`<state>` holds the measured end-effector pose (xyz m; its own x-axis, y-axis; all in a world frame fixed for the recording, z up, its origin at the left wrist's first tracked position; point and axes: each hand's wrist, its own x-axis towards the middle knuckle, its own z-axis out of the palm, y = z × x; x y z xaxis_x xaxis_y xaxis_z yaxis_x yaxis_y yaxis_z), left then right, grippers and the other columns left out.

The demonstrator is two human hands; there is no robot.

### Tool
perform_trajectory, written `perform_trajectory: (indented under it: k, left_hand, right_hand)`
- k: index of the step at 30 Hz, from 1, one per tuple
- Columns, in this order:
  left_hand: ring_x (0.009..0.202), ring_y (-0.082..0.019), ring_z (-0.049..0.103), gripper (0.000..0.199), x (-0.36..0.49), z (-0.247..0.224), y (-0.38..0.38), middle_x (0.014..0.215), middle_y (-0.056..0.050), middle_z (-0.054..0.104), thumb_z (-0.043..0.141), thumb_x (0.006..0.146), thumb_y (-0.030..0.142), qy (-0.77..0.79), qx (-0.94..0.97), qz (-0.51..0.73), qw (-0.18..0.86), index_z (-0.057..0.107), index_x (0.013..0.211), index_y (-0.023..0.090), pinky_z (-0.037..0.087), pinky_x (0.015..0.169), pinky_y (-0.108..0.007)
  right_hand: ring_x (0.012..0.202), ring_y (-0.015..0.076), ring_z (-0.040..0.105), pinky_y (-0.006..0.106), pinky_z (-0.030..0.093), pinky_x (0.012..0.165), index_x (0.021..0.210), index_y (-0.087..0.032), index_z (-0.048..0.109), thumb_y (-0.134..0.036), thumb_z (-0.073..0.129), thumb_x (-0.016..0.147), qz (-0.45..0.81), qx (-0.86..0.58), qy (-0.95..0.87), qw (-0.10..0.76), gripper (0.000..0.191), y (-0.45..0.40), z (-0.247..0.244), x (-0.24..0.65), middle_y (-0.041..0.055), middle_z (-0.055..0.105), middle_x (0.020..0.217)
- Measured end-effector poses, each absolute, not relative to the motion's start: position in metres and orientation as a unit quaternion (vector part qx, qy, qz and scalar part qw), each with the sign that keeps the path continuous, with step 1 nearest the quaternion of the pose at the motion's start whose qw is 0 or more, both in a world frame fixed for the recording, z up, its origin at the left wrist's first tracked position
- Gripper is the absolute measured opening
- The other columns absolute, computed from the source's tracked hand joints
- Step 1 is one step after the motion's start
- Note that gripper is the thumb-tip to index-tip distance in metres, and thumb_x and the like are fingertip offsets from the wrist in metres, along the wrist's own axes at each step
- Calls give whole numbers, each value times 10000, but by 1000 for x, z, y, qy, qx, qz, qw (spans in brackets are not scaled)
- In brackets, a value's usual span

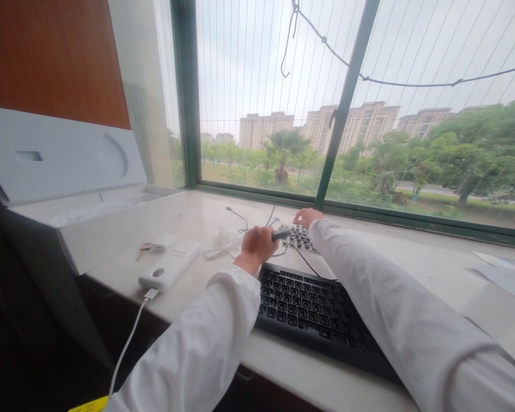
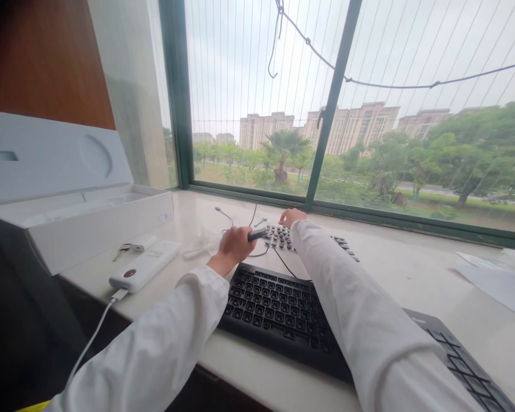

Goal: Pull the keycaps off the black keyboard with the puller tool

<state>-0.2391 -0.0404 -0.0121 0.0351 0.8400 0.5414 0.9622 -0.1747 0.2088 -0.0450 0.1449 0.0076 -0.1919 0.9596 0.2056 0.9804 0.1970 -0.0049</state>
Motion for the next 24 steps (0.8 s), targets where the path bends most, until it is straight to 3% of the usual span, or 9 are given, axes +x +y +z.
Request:
perform_trajectory:
  k: [24]
  left_hand:
    - [805,-248,655,301,-237,-8,-43,816,-125,700,466,878,338,-650,-699,-286,84,728,882,191,454,714,-325]
  right_hand:
    - [970,201,623,293,457,813,902,-309,747,-425,691,722,-49,-635,-767,80,221,169,-12,-45,42,694,1050]
